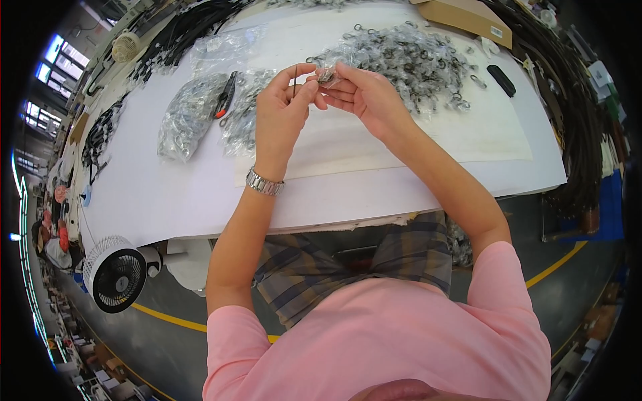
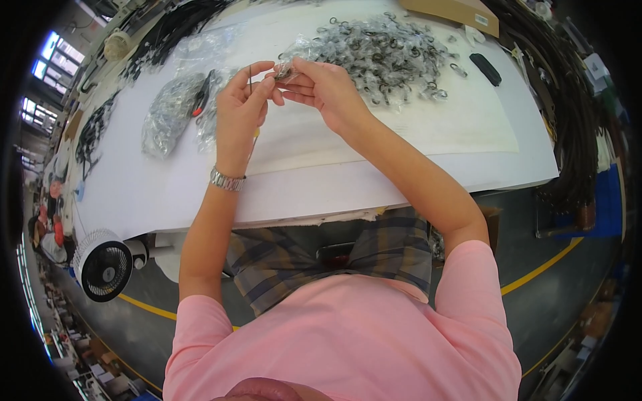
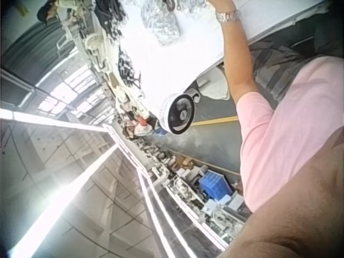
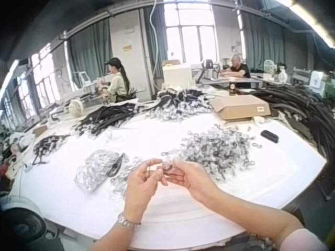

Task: Manually sorting and assembling small metal rings and loop hooks into interconnected hardware configurations.

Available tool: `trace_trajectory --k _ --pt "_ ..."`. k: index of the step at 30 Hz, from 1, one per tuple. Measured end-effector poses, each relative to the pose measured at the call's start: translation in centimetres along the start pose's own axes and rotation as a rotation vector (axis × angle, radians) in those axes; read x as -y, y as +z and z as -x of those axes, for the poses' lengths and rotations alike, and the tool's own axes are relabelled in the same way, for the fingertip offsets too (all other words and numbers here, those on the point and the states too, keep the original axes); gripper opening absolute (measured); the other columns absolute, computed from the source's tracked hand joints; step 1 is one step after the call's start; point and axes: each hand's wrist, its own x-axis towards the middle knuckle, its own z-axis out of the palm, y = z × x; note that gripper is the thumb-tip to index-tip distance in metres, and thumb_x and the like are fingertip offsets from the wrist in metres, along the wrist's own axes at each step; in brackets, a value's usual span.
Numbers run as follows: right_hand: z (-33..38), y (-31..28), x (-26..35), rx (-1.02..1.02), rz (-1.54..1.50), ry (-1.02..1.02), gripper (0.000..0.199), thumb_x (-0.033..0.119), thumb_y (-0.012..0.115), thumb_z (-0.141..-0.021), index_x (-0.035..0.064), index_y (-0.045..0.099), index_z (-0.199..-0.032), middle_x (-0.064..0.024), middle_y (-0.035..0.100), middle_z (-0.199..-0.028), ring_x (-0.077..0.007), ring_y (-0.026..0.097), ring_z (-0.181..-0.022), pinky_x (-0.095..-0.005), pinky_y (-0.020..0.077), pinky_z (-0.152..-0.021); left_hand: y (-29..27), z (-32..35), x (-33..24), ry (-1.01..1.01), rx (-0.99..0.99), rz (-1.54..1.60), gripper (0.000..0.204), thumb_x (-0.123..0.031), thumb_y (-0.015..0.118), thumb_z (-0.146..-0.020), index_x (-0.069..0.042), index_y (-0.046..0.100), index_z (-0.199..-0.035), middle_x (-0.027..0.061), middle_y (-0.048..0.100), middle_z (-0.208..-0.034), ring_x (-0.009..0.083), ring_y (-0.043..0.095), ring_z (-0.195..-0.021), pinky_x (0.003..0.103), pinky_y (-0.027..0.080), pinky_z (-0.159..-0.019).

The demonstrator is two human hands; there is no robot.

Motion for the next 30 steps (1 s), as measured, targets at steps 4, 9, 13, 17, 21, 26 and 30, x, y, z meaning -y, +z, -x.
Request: trace_trajectory --k 4,9,13,17,21,26,30 --pt "-0.2 -0.5 0.7 -0.028 0.006 -0.047 0.032 0.025 0.054 -0.106 -0.0026 0.067 -0.115 -0.0125 0.075 -0.111 -0.0213 0.071 -0.108 -0.0332 0.0558 -0.097 0.0 0.0 0.2 0.037 -0.008 -0.013 0.032 -0.015 0.063 -0.101 0.000 0.063 -0.129 0.0020 0.069 -0.073 -0.0019 0.035 -0.050 0.018 0.023 -0.044" --pt "0.0 0.0 0.5 -0.008 0.019 -0.034 0.031 0.025 0.054 -0.106 -0.0020 0.068 -0.113 -0.0121 0.075 -0.109 -0.0204 0.072 -0.104 -0.0324 0.0563 -0.095 0.1 0.1 0.1 0.037 0.002 0.008 0.033 -0.016 0.063 -0.101 0.001 0.063 -0.130 0.0022 0.069 -0.073 -0.0013 0.035 -0.049 0.018 0.024 -0.044" --pt "-0.2 -0.2 0.0 0.063 0.013 0.002 0.030 0.025 0.054 -0.106 -0.0015 0.068 -0.111 -0.0107 0.075 -0.107 -0.0169 0.072 -0.095 -0.0319 0.0564 -0.093 0.1 0.0 0.2 0.038 -0.002 0.056 0.033 -0.015 0.063 -0.101 0.001 0.062 -0.130 0.0023 0.069 -0.073 -0.0010 0.036 -0.049 0.018 0.024 -0.044" --pt "-0.2 0.0 -0.6 0.101 -0.034 0.010 0.028 0.024 0.057 -0.106 -0.0011 0.068 -0.110 -0.0094 0.075 -0.104 -0.0146 0.070 -0.091 -0.0321 0.0566 -0.091 0.0 0.0 0.4 0.023 -0.007 0.041 0.032 -0.015 0.064 -0.100 0.002 0.063 -0.127 0.0029 0.070 -0.073 -0.0013 0.040 -0.051 0.017 0.030 -0.045" --pt "-0.3 -0.2 -1.5 0.160 0.011 -0.032 0.025 0.023 0.062 -0.103 -0.0007 0.069 -0.108 -0.0085 0.075 -0.104 -0.0131 0.069 -0.092 -0.0321 0.0561 -0.091 0.7 0.1 0.1 0.000 0.006 0.078 0.033 -0.016 0.062 -0.103 0.002 0.062 -0.130 -0.0020 0.062 -0.069 -0.0003 0.038 -0.050 0.018 0.026 -0.044" --pt "0.1 0.8 -0.2 0.104 0.115 -0.135 0.026 0.023 0.064 -0.102 0.0007 0.067 -0.116 -0.0069 0.074 -0.102 -0.0123 0.068 -0.089 -0.0301 0.0558 -0.089 -1.6 -0.8 0.5 -0.079 0.086 0.258 0.032 -0.023 0.060 -0.105 0.001 0.064 -0.125 0.0009 0.065 -0.074 -0.0003 0.037 -0.049 0.018 0.025 -0.043" --pt "0.1 0.3 0.0 0.244 0.283 -0.109 0.038 0.024 0.061 -0.104 0.0013 0.057 -0.134 -0.0057 0.070 -0.098 -0.0113 0.066 -0.086 -0.0275 0.0552 -0.084 -2.7 -1.3 1.0 -0.177 0.130 0.324 0.024 -0.021 0.061 -0.104 0.001 0.067 -0.110 0.0003 0.064 -0.073 0.0002 0.036 -0.049 0.018 0.024 -0.044"
